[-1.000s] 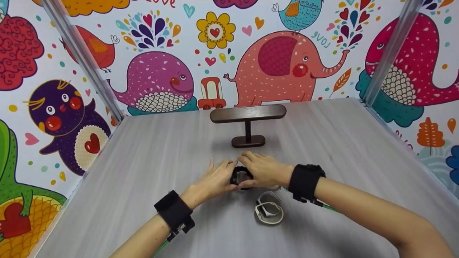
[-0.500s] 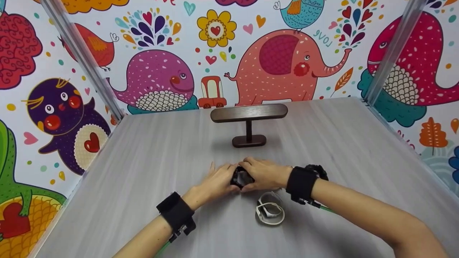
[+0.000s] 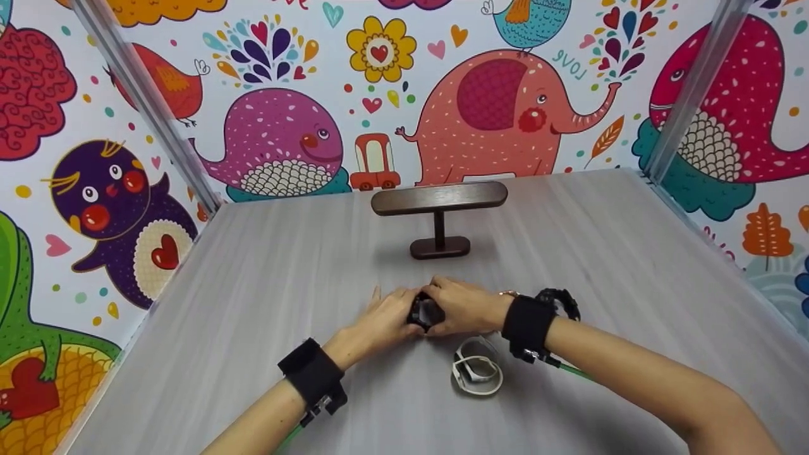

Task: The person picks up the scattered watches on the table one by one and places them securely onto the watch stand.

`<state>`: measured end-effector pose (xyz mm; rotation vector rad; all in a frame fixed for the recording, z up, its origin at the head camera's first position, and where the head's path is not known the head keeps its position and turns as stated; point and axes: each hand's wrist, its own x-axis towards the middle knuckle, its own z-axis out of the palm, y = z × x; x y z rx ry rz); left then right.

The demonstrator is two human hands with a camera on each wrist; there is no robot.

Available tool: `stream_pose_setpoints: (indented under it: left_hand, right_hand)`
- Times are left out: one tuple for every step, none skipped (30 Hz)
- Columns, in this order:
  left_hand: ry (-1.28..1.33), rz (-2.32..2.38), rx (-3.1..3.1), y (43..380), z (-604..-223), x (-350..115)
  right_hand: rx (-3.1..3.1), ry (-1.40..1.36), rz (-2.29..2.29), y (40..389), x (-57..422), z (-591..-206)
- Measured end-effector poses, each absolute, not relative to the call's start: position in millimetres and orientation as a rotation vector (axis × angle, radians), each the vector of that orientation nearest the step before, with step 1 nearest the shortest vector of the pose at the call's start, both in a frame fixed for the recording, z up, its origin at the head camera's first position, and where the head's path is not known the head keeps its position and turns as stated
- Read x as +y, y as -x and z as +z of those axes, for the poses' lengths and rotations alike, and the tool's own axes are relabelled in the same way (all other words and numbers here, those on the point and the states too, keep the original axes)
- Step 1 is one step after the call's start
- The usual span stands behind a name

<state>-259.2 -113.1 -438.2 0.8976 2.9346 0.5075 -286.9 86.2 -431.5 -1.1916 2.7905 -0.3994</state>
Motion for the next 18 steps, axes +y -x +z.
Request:
stream_pose_setpoints:
  left_hand:
    - [-0.898, 0.503, 2.936, 259, -439, -113]
    - [-0.897, 0.504, 2.937, 259, -439, -114]
    - [-0.898, 0.506, 2.938, 258, -439, -114]
    - [-0.895, 0.512, 2.937, 258, -439, -114]
    - [-0.894, 0.52, 2.937, 258, -439, -115]
    - [-0.892, 0.527, 2.936, 257, -439, -115]
    - [-0.889, 0.54, 2.934, 257, -439, -115]
    - [-0.885, 0.548, 2.935, 257, -437, -116]
    - [-0.883, 0.556, 2.938, 257, -436, -115]
    - [-0.881, 0.567, 2.942, 257, -434, -115]
    - [-0.882, 0.578, 2.952, 257, -431, -115]
    - [-0.882, 0.586, 2.965, 257, -427, -114]
    - [-0.886, 0.598, 2.98, 257, -424, -114]
    - [-0.891, 0.617, 2.996, 257, -420, -113]
    - [-0.897, 0.643, 3.012, 258, -416, -112]
    - [-0.903, 0.672, 3.03, 258, -411, -112]
    - [-0.914, 0.704, 3.052, 258, -407, -111]
    - [-0.926, 0.737, 3.073, 258, -403, -111]
  right_hand:
    - [2.789, 1.189, -0.413, 287, 85, -431]
    - [2.787, 1.181, -0.423, 287, 85, -431]
    - [2.782, 1.177, -0.436, 287, 84, -430]
    - [2.774, 1.17, -0.446, 287, 83, -430]
    - [2.764, 1.165, -0.459, 287, 82, -429]
    - [2.753, 1.16, -0.472, 288, 81, -428]
    - [2.743, 1.157, -0.488, 288, 81, -428]
    - [2.735, 1.163, -0.503, 288, 81, -426]
    - [2.727, 1.171, -0.526, 289, 80, -425]
    - [2.722, 1.174, -0.55, 290, 81, -424]
    - [2.723, 1.17, -0.583, 291, 82, -422]
    - [2.728, 1.165, -0.616, 291, 83, -420]
    - [2.738, 1.163, -0.647, 292, 84, -417]
    - [2.748, 1.156, -0.686, 293, 85, -414]
    - [2.761, 1.147, -0.731, 293, 87, -411]
    - [2.776, 1.139, -0.776, 293, 89, -408]
    - [2.792, 1.142, -0.822, 294, 91, -404]
    - [2.809, 1.158, -0.859, 294, 92, -400]
